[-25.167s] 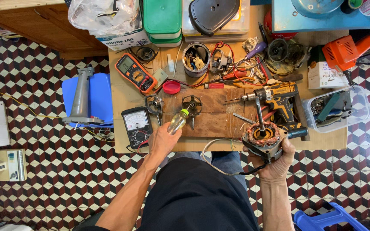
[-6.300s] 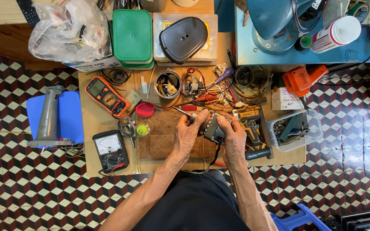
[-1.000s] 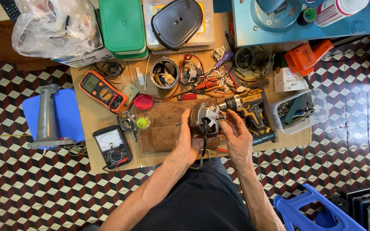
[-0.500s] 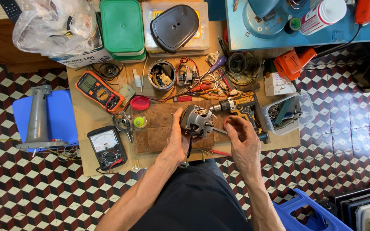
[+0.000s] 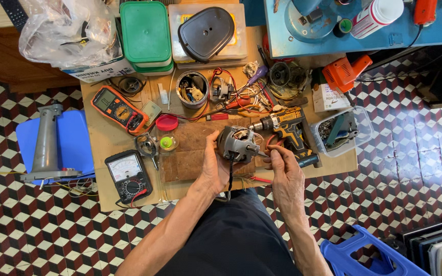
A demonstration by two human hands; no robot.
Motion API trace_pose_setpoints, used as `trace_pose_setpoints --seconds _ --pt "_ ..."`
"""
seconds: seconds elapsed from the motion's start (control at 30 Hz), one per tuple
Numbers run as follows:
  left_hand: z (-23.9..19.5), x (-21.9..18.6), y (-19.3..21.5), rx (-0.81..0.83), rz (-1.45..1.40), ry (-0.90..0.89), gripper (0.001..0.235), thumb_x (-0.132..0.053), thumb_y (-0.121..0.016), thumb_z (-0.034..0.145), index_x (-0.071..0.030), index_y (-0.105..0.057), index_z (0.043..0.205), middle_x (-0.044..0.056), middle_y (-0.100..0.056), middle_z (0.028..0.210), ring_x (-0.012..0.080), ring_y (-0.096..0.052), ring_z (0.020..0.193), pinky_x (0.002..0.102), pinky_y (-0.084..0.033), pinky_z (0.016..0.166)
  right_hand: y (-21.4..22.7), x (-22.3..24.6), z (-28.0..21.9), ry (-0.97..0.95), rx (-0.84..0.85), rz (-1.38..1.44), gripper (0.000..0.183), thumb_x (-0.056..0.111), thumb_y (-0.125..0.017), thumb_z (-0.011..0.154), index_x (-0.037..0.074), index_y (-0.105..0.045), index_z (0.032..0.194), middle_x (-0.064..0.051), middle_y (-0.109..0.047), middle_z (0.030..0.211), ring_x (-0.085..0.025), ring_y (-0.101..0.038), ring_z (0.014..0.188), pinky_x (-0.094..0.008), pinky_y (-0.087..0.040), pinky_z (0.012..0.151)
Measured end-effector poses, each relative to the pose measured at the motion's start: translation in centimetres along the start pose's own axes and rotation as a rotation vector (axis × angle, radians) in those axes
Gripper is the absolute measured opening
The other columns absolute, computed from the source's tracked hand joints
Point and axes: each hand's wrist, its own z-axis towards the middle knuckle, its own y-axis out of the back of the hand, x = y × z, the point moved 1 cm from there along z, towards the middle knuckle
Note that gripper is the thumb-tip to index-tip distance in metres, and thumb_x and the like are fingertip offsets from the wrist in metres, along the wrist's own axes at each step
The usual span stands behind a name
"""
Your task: The person lubricates a motor shaft with oil from a bottle, then inserts a metal component into the motor housing. They rotate the shaft by hand and use a cordless drill to spin the motor, testing its operation on a cluttered workbench.
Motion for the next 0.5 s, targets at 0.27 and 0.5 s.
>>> trace_pose_setpoints --seconds 0.27,0.5 --pt "-0.3 -0.7 -0.5 0.051 -0.054 0.016 0.069 -0.061 -0.040 0.092 -0.003 -0.068 0.118 0.015 -0.073 0.108 0.0259 -0.074 0.091 0.040 -0.065 0.079 0.2 -0.5 -0.6 -0.073 -0.025 0.104 0.036 0.032 -0.053 0.105 0.007 -0.068 0.126 -0.006 -0.075 0.098 -0.012 -0.066 0.090 -0.027 -0.053 0.075" --pt "-1.2 -1.5 -1.5 0.145 -0.111 -0.002 0.066 -0.059 -0.038 0.094 -0.005 -0.067 0.120 0.012 -0.073 0.109 0.0252 -0.072 0.096 0.045 -0.063 0.085 -0.5 -0.4 -0.6 0.007 -0.016 0.120 0.035 0.030 -0.052 0.105 0.006 -0.067 0.125 -0.005 -0.076 0.099 -0.012 -0.070 0.093 -0.026 -0.057 0.083"
